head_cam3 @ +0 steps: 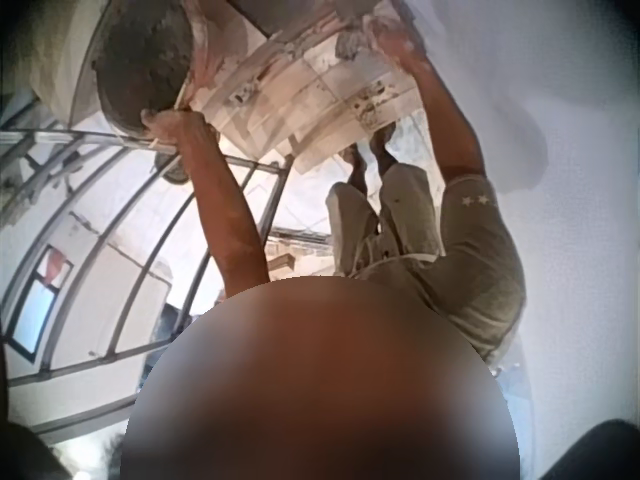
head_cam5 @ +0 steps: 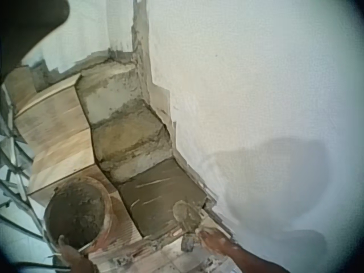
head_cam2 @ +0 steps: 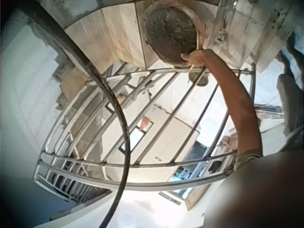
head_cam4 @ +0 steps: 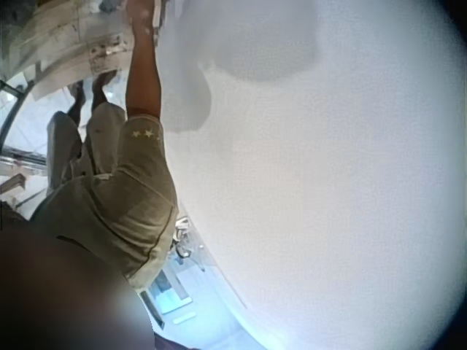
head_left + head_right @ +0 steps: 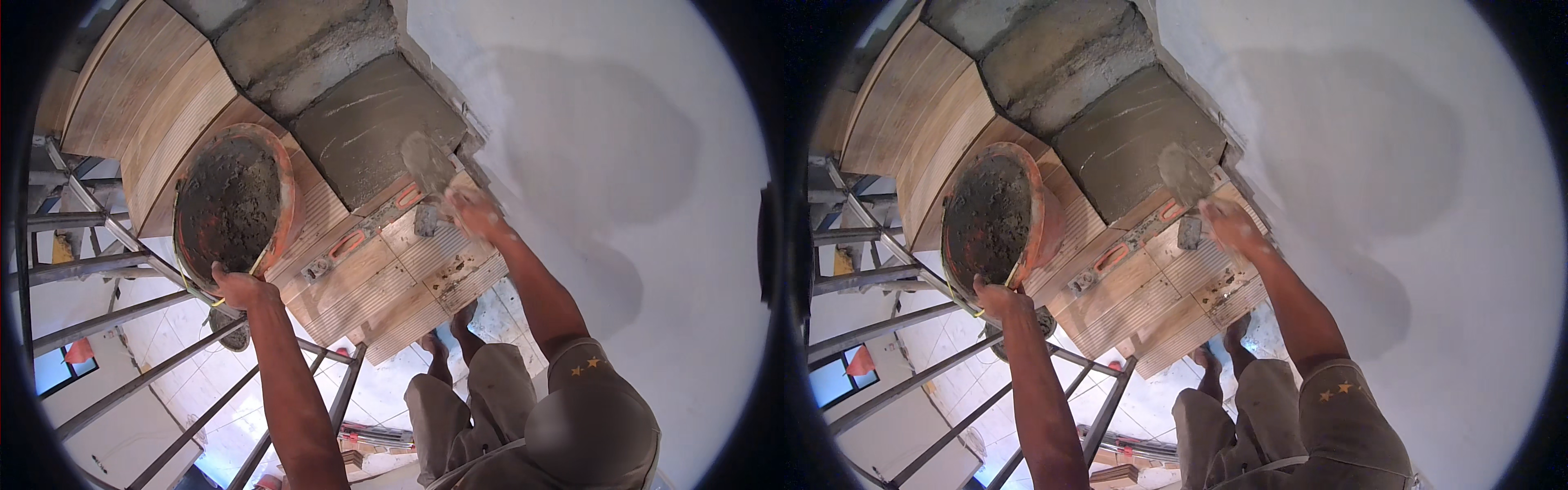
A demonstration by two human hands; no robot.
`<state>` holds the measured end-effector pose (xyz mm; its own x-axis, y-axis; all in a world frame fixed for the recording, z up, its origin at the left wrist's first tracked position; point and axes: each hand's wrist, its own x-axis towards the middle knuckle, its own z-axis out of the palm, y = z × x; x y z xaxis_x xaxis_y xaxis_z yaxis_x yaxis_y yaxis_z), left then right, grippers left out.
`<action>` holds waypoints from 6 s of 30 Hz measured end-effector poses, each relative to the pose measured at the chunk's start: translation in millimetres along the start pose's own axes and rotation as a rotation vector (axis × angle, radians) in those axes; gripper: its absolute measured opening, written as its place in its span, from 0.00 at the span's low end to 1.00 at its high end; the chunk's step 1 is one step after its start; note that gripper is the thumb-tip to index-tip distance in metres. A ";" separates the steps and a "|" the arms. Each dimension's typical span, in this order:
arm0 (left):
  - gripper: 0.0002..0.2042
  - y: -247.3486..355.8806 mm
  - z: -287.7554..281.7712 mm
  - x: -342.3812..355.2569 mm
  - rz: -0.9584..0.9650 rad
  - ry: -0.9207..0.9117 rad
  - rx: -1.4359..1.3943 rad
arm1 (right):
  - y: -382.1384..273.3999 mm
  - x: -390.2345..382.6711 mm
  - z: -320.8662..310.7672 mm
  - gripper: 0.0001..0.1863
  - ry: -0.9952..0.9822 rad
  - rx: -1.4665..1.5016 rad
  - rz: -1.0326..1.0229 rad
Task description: Applying mortar and placing tiles on a staircase, then measuring and cutting tiles to fit.
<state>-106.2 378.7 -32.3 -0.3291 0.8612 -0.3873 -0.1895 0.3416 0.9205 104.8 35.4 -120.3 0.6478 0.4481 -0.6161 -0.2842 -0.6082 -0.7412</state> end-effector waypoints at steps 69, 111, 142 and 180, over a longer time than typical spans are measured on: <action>0.29 -4.3 -5.4 8.9 0.081 0.003 0.019 | -32.7 10.4 81.1 0.27 -0.435 -0.094 -0.010; 0.36 -3.3 -3.2 4.0 0.053 0.209 0.146 | -284.0 -89.5 68.4 0.14 0.199 -0.979 -0.970; 0.33 -267.2 -284.8 -7.0 0.249 -0.483 0.756 | 510.2 -444.5 102.4 0.11 0.260 0.217 0.725; 0.32 -1.4 -650.6 -403.8 0.617 -2.769 -0.219 | 265.2 -791.5 256.9 0.41 0.766 1.800 -0.224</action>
<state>-574.9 -214.3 89.8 0.5039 -0.6473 0.5719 -0.5998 0.2143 0.7709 -664.8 -312.2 102.3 0.7451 -0.2199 -0.6296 -0.1138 0.8883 -0.4449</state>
